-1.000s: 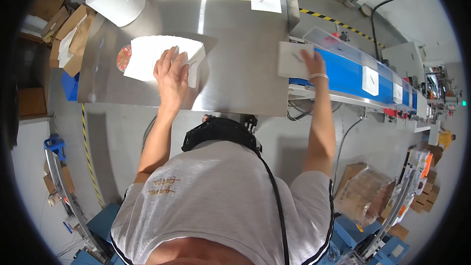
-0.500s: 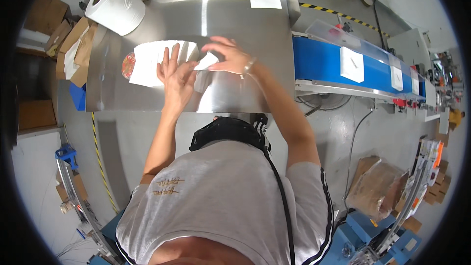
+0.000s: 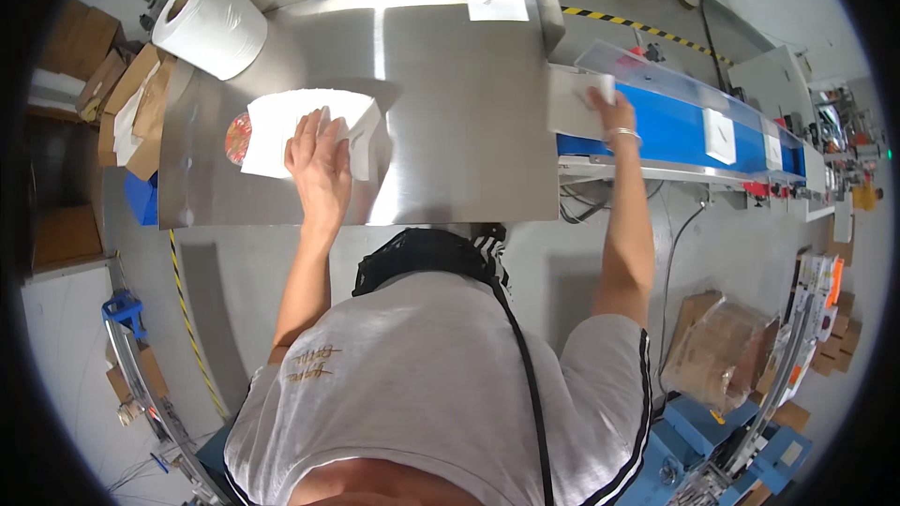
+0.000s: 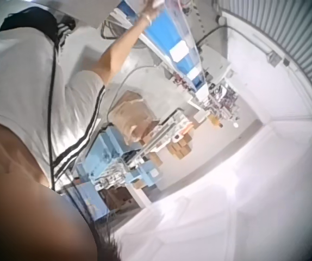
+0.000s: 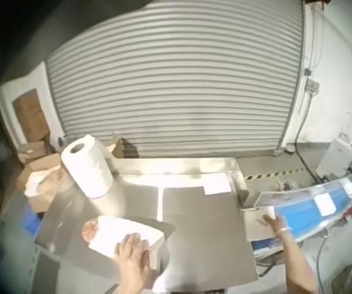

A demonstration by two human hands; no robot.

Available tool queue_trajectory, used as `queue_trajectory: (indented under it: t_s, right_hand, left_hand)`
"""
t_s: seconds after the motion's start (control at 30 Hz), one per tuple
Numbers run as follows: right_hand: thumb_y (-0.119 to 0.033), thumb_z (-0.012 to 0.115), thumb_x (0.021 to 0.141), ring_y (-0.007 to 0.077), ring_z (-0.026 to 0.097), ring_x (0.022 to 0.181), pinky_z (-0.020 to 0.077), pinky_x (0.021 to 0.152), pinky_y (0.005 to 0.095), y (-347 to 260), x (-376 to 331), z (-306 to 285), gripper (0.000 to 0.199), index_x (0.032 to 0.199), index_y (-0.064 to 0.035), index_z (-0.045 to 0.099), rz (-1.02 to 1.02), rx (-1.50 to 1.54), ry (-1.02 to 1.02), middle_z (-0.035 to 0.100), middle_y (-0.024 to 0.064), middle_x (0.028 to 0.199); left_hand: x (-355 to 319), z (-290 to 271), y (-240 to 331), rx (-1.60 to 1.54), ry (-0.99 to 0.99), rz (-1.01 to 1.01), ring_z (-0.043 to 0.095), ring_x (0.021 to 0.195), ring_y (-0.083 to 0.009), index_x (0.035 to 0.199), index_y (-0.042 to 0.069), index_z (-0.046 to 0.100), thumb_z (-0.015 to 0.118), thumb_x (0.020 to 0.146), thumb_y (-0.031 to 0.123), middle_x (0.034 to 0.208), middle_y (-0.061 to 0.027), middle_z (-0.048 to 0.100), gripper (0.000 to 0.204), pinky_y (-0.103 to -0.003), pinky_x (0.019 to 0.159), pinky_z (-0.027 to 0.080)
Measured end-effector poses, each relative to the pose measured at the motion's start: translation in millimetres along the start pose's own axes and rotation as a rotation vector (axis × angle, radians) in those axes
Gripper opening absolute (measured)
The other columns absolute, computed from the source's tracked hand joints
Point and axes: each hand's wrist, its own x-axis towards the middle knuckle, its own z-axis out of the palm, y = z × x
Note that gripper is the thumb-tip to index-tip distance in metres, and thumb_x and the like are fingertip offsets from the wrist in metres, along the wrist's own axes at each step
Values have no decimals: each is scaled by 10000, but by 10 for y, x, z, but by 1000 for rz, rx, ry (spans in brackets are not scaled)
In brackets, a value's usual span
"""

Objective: Placing individual paper filters from a stack onto a moving conveyor belt for packaging.

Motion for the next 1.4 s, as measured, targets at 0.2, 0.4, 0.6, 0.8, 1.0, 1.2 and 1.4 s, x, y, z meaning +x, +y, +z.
queue_trajectory:
  t_s: [0.2, 0.4, 0.6, 0.8, 1.0, 1.2, 1.4]
  right_hand:
    - [-362, 746, 722, 325, 569, 1064, 445, 922, 390, -250, -84, 247, 584, 1184, -53, 565, -492, -40, 641, 607, 178, 1124]
    - [-186, 738, 729, 216, 610, 908, 514, 783, 339, -2042, -942, 846, 493, 1171, -108, 534, -930, 446, -182, 615, 71, 1058]
    - [-132, 724, 760, 187, 567, 970, 483, 832, 316, -2507, -1072, 963, 454, 1162, -88, 519, -838, 462, -429, 581, 69, 1095]
    - [-137, 709, 786, 160, 547, 957, 473, 828, 294, -2478, -948, 1170, 418, 1154, -76, 521, -1023, 504, -485, 570, 35, 1034]
    - [-225, 644, 879, 73, 514, 857, 445, 721, 248, -1836, -724, 1187, 303, 1085, -21, 558, -639, 833, -534, 576, -3, 945]
    - [-298, 644, 874, 107, 538, 839, 457, 739, 276, -433, -257, 621, 339, 1051, -11, 612, -311, 614, 34, 632, 30, 941]
    - [-380, 744, 737, 255, 569, 967, 451, 845, 358, 2, -197, 43, 533, 1085, -5, 593, -18, -47, 545, 619, 173, 1051]
  left_hand:
    - [65, 13, 112, 10, 0, -24, 344, 1298, -357, 1048, 78, 661, 623, 764, 14, 1345, -135, 453, 293, -556, 1046, 194]
    - [5, 30, 51, 101, 30, -5, 341, 1305, -347, 1020, 98, 675, 634, 745, 0, 1350, -96, 461, 295, -597, 1026, 179]
    - [-32, 28, 42, 122, 38, 25, 341, 1312, -327, 979, 131, 694, 621, 716, -10, 1369, -59, 461, 307, -602, 1031, 172]
    - [27, -13, 27, 70, -41, 89, 295, 1336, -345, 1029, 122, 677, 663, 750, 96, 1389, -88, 432, 281, -579, 1053, 139]
    - [109, -15, -123, 92, -1, -26, 334, 1287, -396, 1154, 39, 594, 655, 821, 210, 1352, -222, 417, 380, -513, 1045, 210]
    - [118, -14, -104, 25, 75, -30, 442, 1205, -351, 1031, 38, 658, 644, 786, 42, 1245, -155, 540, 246, -466, 1019, 281]
    - [96, 1, -110, 59, 74, -48, 442, 1213, -341, 1032, 84, 667, 656, 769, 45, 1263, -146, 531, 266, -462, 1022, 287]
